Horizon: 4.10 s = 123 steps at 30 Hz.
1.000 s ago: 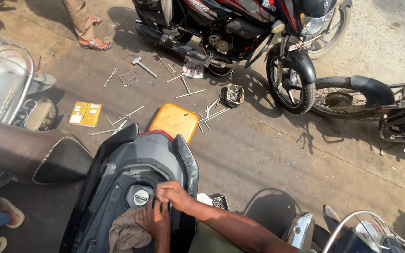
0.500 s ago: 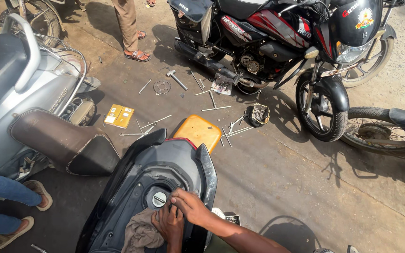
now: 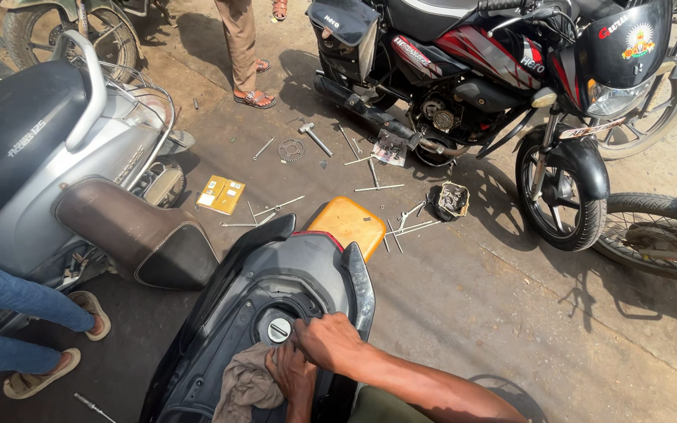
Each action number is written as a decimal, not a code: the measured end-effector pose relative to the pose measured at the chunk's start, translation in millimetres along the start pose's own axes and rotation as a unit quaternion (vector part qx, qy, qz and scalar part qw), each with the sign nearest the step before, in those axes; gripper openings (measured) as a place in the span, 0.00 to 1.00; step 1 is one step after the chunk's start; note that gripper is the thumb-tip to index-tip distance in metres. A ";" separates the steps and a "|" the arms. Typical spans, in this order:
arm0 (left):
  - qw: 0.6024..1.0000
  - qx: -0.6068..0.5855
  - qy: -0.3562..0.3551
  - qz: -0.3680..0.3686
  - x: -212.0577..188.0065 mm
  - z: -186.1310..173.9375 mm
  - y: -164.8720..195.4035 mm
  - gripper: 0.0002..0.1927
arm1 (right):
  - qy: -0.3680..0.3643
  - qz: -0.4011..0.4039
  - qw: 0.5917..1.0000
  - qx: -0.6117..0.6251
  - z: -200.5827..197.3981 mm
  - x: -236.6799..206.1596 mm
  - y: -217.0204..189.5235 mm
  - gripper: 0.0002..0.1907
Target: The person uses a screwdriver to remove screws from the rear body panel of a scooter. They place the removed screws into a small metal tray and continue to unscrew additional fasteners around the fuel cap area.
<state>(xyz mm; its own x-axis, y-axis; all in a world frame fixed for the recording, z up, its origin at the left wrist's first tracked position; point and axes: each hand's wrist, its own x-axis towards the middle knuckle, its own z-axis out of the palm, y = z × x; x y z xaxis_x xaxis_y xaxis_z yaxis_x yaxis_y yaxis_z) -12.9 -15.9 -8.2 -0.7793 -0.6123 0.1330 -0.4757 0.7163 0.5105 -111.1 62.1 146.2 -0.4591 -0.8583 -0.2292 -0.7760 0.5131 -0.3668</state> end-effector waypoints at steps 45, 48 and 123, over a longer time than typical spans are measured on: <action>0.952 -0.302 -0.055 0.012 10.5 -22.1 7.9 0.12 | 0.070 -0.046 0.996 0.041 2.7 -14.7 -0.9 0.22; 0.965 -0.261 -0.015 0.007 8.8 -19.1 14.5 0.15 | 0.013 0.040 0.999 -0.023 6.7 -9.3 1.5 0.19; 0.983 -0.162 -0.078 -0.027 13.7 -17.2 15.8 0.16 | 0.142 -0.085 0.733 0.659 81.5 -0.1 19.5 0.09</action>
<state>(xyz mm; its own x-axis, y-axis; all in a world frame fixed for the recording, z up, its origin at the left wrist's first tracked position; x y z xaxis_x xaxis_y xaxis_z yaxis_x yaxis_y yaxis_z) -24.1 -18.7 16.3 -0.8211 -0.5703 -0.0210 -0.3831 0.5235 0.7611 -90.9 73.0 65.6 -0.6216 -0.7818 0.0497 0.1738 -0.1995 -0.9644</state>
